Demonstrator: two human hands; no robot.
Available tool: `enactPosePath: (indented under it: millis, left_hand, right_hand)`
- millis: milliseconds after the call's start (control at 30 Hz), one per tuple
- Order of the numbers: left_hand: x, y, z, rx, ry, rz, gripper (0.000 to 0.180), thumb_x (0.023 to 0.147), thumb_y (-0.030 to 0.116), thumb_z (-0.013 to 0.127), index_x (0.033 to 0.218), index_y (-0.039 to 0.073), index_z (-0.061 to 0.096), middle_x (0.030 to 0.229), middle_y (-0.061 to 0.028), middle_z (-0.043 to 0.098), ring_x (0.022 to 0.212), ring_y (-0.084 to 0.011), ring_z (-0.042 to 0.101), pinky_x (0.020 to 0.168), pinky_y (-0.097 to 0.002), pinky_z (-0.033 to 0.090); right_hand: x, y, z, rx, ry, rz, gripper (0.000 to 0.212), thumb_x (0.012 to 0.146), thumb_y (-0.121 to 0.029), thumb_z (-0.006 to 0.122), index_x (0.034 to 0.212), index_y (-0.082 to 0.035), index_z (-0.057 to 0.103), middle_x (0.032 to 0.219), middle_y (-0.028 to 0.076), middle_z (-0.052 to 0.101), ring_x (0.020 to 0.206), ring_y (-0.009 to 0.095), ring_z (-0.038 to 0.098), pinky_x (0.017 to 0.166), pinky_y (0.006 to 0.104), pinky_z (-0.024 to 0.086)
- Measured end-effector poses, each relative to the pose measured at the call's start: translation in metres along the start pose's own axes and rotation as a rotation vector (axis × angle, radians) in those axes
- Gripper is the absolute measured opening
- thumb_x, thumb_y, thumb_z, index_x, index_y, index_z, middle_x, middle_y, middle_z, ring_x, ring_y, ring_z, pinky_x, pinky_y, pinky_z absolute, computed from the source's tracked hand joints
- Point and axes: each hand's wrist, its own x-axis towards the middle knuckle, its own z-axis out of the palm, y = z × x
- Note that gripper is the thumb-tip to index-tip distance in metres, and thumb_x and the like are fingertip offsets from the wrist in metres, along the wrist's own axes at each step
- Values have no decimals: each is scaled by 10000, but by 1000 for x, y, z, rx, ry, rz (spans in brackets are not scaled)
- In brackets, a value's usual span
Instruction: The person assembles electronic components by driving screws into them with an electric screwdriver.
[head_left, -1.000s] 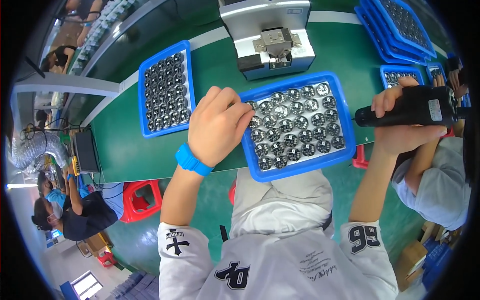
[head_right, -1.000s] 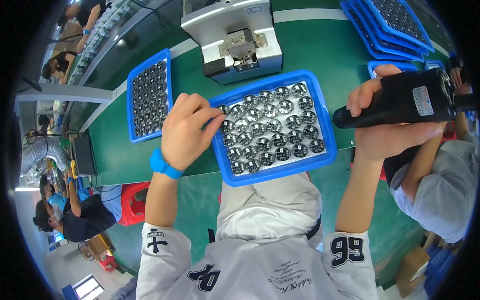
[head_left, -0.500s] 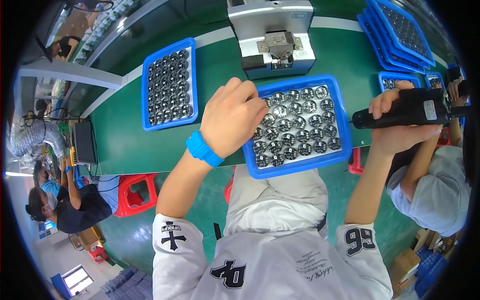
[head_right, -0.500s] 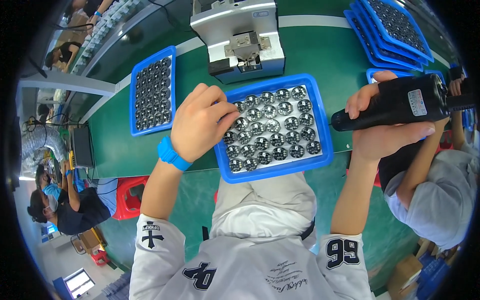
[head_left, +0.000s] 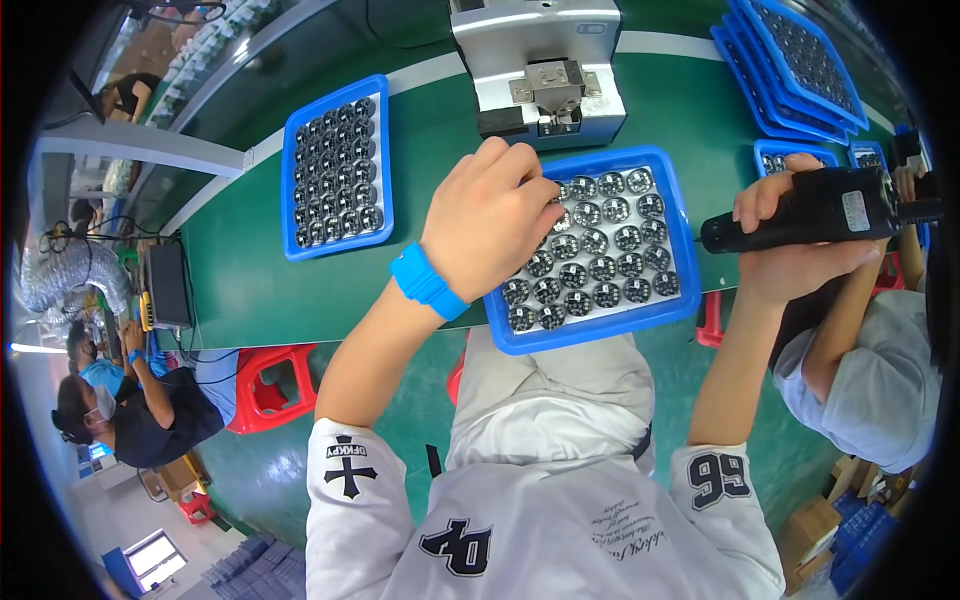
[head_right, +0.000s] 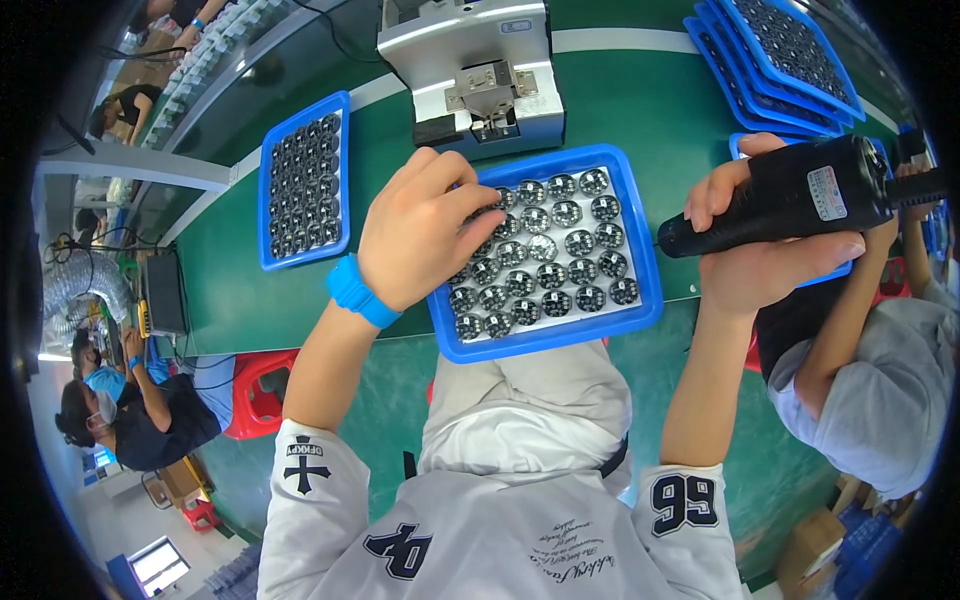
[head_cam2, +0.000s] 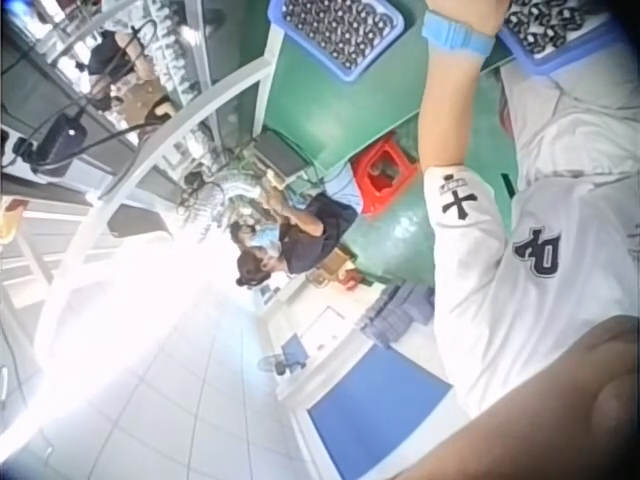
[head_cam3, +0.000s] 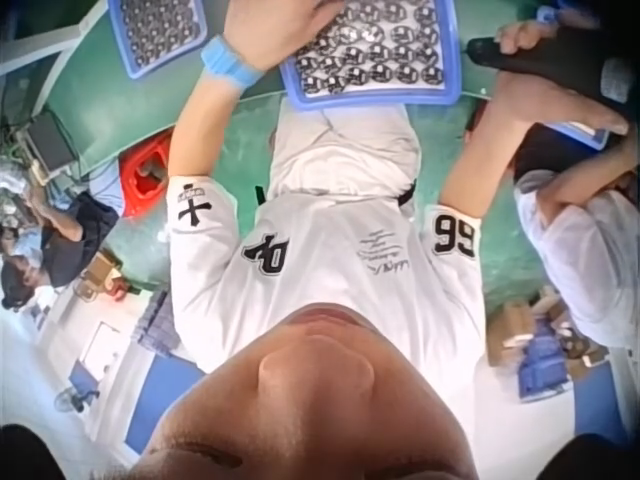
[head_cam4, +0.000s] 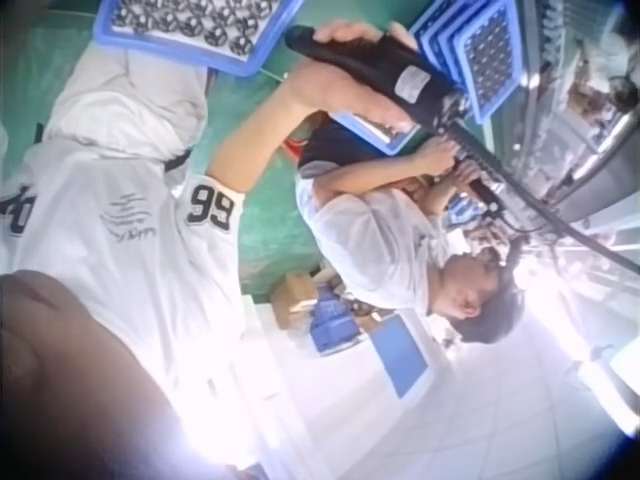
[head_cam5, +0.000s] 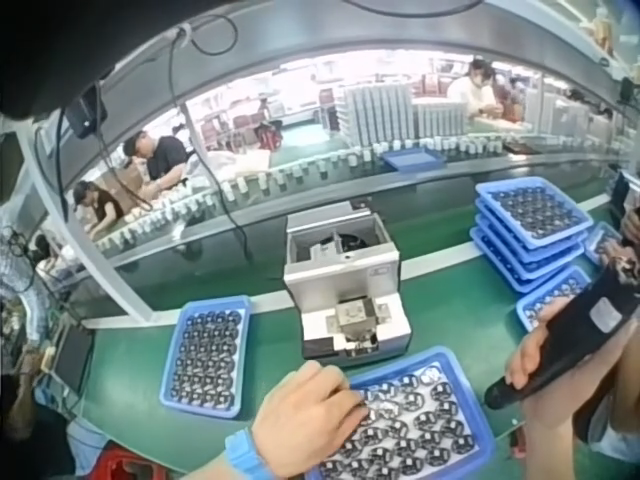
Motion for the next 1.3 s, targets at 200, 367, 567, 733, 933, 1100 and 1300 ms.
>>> enactPosePath:
  millis: [200,367,567,733,933,1100,1300]
  left_hand:
    - [2,-3,9,54,-32,14,105,780,157,819,809,81,752,867,-23,582,899,-234,575,766,-377,507]
    - [10,3,5,-13,10,-13,111,794,163,813,814,73,751,889,-32,592,920,-243,580,793,-385,518]
    - [21,6,19,17,-11,72,102,781,131,830,846,74,777,864,-30,615,869,-240,588,766,-364,538]
    - [22,8,21,42,-28,63,101,783,132,829,851,74,780,866,-26,617,871,-237,588,776,-369,543]
    - [27,15,21,-53,-16,42,139,816,158,786,781,37,728,895,-64,603,938,-263,580,839,-391,547]
    - [37,22,34,-20,-28,79,125,819,127,773,783,15,728,893,-92,602,927,-273,583,822,-389,560]
    - [38,23,42,65,-105,61,110,825,109,755,796,5,735,898,-107,606,927,-281,588,820,-384,562]
  right_hand:
    - [-2,1,-1,6,6,-12,1191,777,-1027,192,1188,18,588,628,85,551,490,185,522,501,305,433]
    - [-2,-3,0,-16,14,-6,1191,771,-1031,194,1173,15,596,623,85,549,486,184,519,498,307,433]
    - [-3,-1,0,-28,14,5,1189,768,-1033,192,1168,13,593,631,84,555,483,184,519,495,306,429]
    - [-3,0,-3,-11,21,-9,1194,764,-1035,192,1179,13,584,632,82,556,484,184,523,494,304,431]
    - [-3,2,-6,6,6,-11,1198,762,-1037,188,1181,14,582,635,83,561,483,184,523,493,305,431]
    - [-3,2,-3,35,0,-6,1206,755,-1041,186,1180,16,582,629,85,563,478,187,521,485,304,426]
    - [-5,1,-2,25,22,-6,1214,749,-1045,179,1180,17,579,626,84,563,476,190,519,482,303,421]
